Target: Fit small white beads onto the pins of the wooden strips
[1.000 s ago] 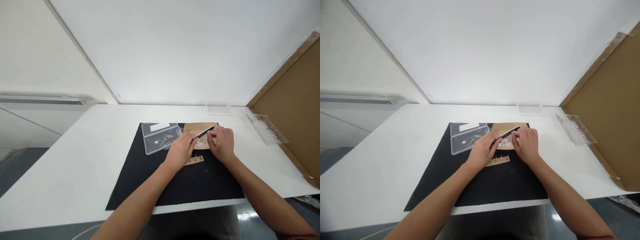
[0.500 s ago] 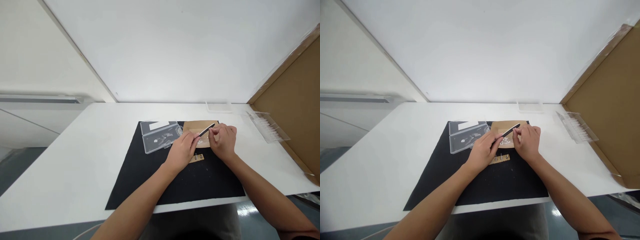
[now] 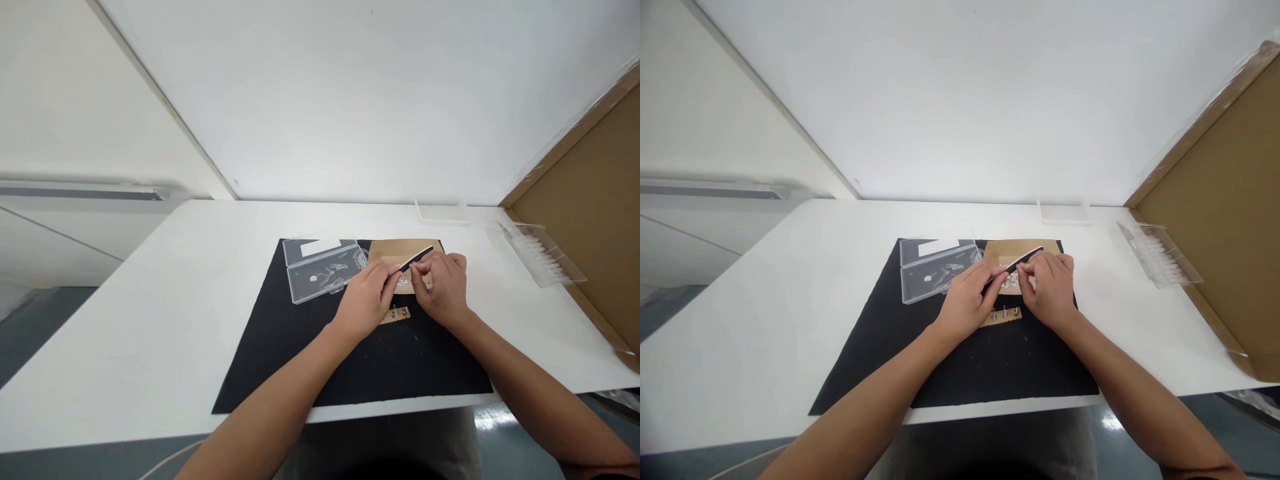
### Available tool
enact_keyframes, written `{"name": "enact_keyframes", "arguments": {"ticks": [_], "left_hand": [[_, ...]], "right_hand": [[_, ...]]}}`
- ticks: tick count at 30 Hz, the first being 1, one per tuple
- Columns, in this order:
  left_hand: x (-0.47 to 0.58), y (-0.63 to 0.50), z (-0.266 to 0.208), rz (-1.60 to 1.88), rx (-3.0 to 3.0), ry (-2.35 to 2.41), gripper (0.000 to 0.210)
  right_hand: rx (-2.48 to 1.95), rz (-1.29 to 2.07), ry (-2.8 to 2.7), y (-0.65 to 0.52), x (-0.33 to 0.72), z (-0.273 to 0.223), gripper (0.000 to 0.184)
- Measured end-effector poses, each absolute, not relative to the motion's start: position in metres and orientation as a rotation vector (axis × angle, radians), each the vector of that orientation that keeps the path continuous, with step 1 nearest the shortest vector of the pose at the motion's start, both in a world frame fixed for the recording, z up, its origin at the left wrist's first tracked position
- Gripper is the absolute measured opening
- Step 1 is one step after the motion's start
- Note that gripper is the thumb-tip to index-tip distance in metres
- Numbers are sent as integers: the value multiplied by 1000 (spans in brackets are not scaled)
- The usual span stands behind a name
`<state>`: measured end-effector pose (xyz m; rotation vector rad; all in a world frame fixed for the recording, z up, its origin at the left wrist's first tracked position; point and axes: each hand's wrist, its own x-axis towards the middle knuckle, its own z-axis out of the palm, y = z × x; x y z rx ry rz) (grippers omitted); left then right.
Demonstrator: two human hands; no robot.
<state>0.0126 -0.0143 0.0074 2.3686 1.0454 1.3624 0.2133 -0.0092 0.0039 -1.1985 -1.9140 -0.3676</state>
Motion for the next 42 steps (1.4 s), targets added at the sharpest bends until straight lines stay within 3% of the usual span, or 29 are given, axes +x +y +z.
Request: {"name": "enact_keyframes", "arguments": {"ticks": [42], "left_hand": [[13, -17, 7, 1342, 2302, 1131, 14]], "right_hand": [[-1211, -390, -1871, -12, 216, 15, 22]]}}
